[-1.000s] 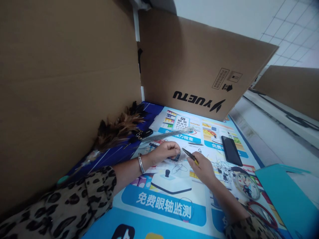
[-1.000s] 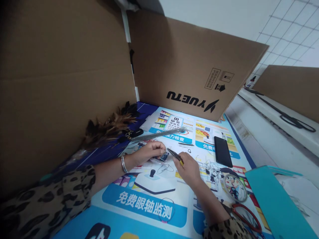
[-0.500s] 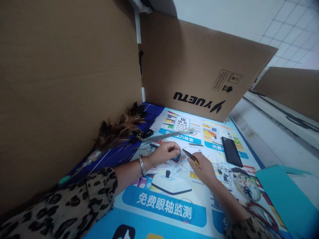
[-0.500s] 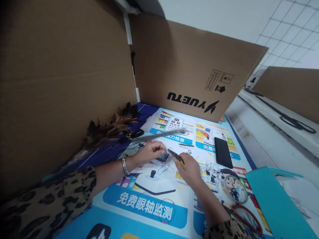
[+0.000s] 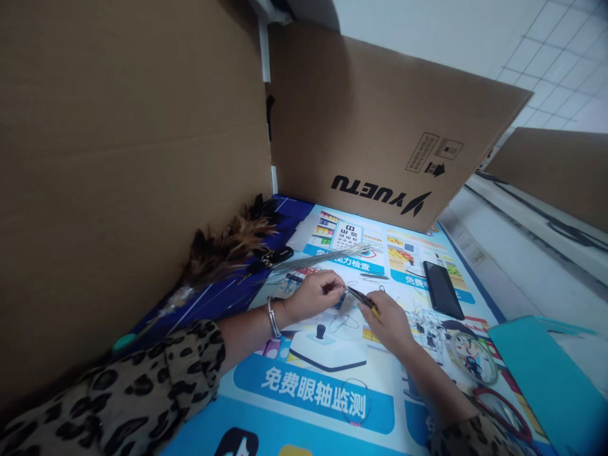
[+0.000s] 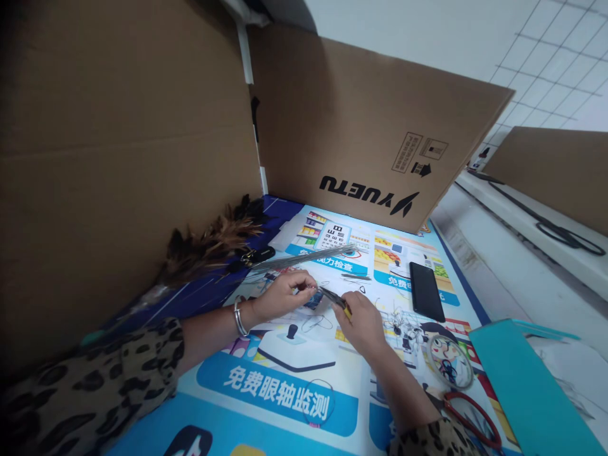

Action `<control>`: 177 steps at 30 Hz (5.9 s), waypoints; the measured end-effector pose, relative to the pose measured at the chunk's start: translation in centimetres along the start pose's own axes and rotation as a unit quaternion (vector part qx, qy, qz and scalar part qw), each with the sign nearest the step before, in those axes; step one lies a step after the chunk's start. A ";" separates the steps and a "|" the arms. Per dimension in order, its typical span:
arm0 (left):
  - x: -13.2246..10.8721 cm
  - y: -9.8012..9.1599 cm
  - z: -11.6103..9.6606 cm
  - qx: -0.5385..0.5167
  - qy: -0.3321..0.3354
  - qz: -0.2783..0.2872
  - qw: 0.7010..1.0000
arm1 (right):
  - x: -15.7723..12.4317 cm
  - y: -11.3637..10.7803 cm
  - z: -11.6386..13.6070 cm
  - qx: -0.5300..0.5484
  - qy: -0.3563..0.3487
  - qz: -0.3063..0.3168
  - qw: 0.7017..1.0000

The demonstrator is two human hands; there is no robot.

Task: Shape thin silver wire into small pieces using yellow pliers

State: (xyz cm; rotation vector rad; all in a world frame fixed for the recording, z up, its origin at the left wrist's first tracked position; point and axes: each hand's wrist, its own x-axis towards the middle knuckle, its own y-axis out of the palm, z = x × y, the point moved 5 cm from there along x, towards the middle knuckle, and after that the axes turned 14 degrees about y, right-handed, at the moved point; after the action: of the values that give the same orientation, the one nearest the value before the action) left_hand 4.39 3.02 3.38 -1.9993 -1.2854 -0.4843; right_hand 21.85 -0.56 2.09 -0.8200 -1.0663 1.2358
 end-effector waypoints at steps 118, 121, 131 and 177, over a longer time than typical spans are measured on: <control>-1.1 1.5 2.0 -0.373 -0.228 0.088 0.895 | -0.4 0.4 0.5 -0.011 -0.050 0.034 0.998; -1.1 1.5 2.0 -0.377 -0.228 0.083 0.894 | -0.4 0.5 0.4 -0.023 -0.041 0.035 0.998; -1.1 1.6 2.2 -0.387 -0.219 0.071 0.893 | -0.5 0.4 0.5 -0.045 -0.030 0.025 0.998; -0.8 1.3 1.8 -0.321 -0.221 0.055 0.919 | -0.2 0.0 0.3 0.020 -0.006 0.018 1.000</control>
State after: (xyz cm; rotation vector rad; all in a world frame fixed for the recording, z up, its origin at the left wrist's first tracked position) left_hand 5.11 3.47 1.18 -2.8450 -1.3777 -0.4514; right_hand 21.54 -0.79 2.16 -0.8055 -1.0370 1.2901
